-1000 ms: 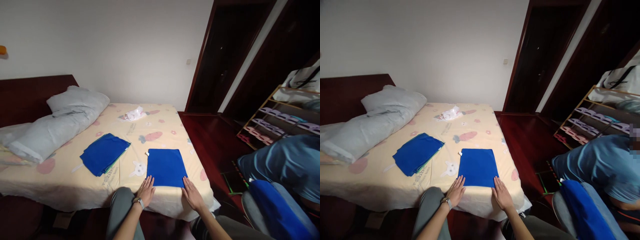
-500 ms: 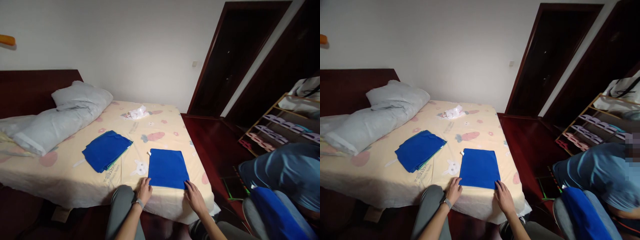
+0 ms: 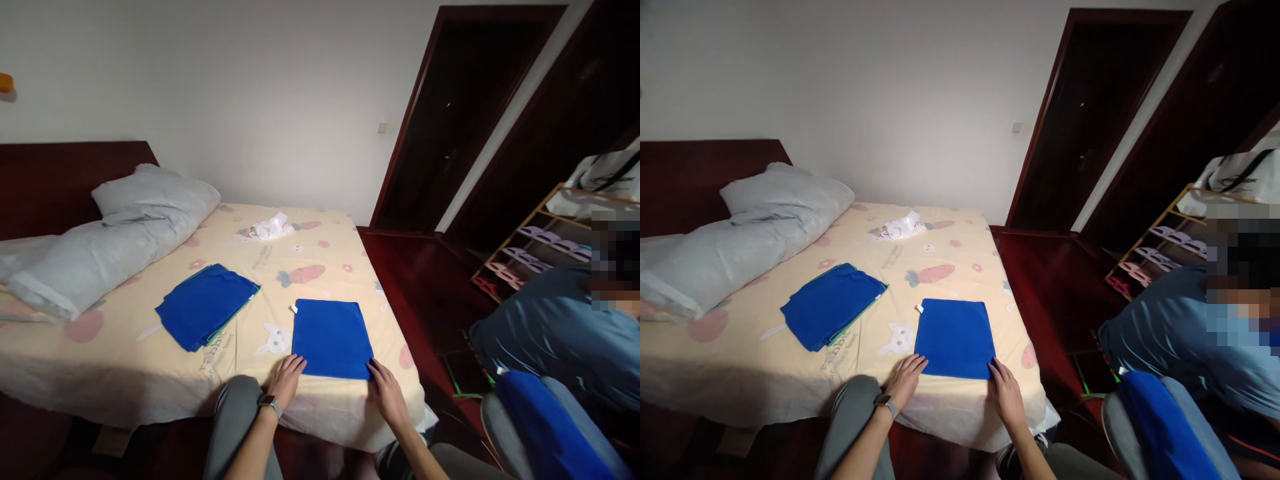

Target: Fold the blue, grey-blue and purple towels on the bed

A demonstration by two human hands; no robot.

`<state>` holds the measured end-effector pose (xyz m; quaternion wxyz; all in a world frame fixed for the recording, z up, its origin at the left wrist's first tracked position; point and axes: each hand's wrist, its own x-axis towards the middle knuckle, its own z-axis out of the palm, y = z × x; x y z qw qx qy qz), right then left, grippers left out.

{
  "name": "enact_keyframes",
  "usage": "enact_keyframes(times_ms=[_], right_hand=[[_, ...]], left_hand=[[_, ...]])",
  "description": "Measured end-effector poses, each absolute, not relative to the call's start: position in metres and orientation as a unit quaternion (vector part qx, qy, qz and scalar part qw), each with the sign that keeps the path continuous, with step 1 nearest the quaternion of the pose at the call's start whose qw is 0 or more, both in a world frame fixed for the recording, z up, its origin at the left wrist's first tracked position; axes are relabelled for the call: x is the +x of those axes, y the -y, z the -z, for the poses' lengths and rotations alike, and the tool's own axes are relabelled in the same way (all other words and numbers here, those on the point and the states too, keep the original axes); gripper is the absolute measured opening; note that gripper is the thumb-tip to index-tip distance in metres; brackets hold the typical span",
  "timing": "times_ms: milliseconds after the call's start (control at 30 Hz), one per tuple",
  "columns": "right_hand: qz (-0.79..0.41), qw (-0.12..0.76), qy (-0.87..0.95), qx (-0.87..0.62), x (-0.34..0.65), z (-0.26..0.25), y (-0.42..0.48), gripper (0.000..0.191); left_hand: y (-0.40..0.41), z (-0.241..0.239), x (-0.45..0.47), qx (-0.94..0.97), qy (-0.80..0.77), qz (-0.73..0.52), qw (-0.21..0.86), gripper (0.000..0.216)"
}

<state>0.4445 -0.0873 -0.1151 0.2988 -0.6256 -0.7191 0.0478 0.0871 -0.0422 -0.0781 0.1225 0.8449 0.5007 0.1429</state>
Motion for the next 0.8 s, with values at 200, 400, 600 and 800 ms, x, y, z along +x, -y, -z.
enact_keyframes(times_ms=[200, 400, 600, 800], right_hand=[[-0.120, 0.287, 0.719, -0.621, 0.448, 0.087, 0.091, 0.050], [-0.195, 0.283, 0.703, -0.623, 0.452, 0.070, 0.098, 0.034], [-0.239, 0.334, 0.608, -0.680, 0.445, 0.089, 0.093, 0.044], [-0.237, 0.373, 0.514, -0.736, 0.439, 0.095, 0.083, 0.052]], left_hand=[[0.036, 0.071, 0.076, 0.854, -0.478, -0.136, 0.152, 0.063], [0.055, 0.057, 0.068, 0.824, -0.508, -0.175, 0.180, 0.056], [0.046, 0.069, 0.076, 0.746, -0.570, -0.251, 0.237, 0.041], [0.028, 0.087, 0.087, 0.645, -0.635, -0.337, 0.259, 0.033]])
